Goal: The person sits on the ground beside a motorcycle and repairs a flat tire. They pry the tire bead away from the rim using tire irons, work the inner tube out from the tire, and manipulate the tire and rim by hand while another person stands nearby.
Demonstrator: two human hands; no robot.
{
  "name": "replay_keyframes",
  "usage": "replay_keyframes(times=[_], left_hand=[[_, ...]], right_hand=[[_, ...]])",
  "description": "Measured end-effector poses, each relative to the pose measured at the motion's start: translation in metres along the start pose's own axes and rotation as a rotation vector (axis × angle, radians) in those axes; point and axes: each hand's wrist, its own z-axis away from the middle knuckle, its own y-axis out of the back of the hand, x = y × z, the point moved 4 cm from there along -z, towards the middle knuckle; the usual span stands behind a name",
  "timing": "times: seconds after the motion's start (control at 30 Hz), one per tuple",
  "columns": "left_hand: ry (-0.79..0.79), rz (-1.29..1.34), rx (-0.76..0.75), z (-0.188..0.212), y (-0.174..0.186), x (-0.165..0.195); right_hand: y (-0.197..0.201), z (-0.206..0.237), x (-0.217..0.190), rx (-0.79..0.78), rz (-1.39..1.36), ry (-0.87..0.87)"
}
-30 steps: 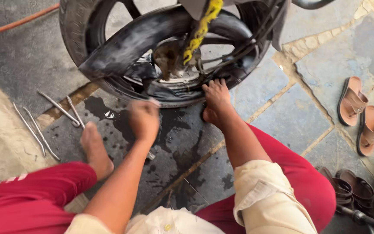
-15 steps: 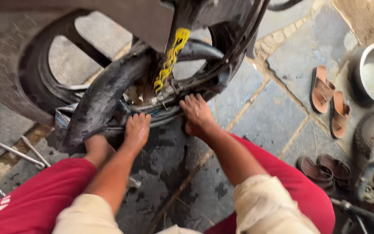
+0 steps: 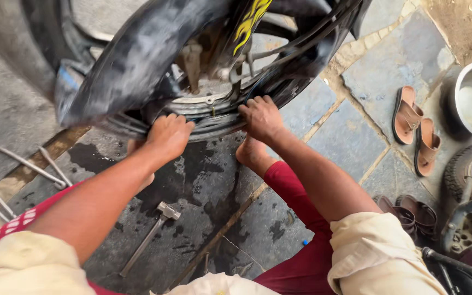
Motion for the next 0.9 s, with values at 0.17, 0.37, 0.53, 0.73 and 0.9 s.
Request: replay_keyframes(times=[0.17, 0.37, 0.53, 0.73, 0.9], left_hand=[[0.070, 0.045, 0.052, -0.006, 0.022, -0.006], [0.184, -0.031, -0.222, -0.030, 0.009, 0.006], [0.204, 0.116, 0.031, -0.050, 0.002, 0.034], [0.532, 0.367, -0.407, -0.058, -0.008, 0.020], [0.590, 0.447, -0.305, -0.072, 0.003, 0.011]], right_hand=[[0.016, -0.002, -0.004, 0.065, 0.035, -0.033], [-0.001, -0.009, -0.006, 0.007, -0.017, -0.099], [-0.005, -0.014, -0.003, -0.039, 0.111, -0.115], [-0.005, -0.023, -0.025, -0.057, 0.049, -0.015], [-0.013, -0.023, -0.040, -0.155, 0.032, -0.073]])
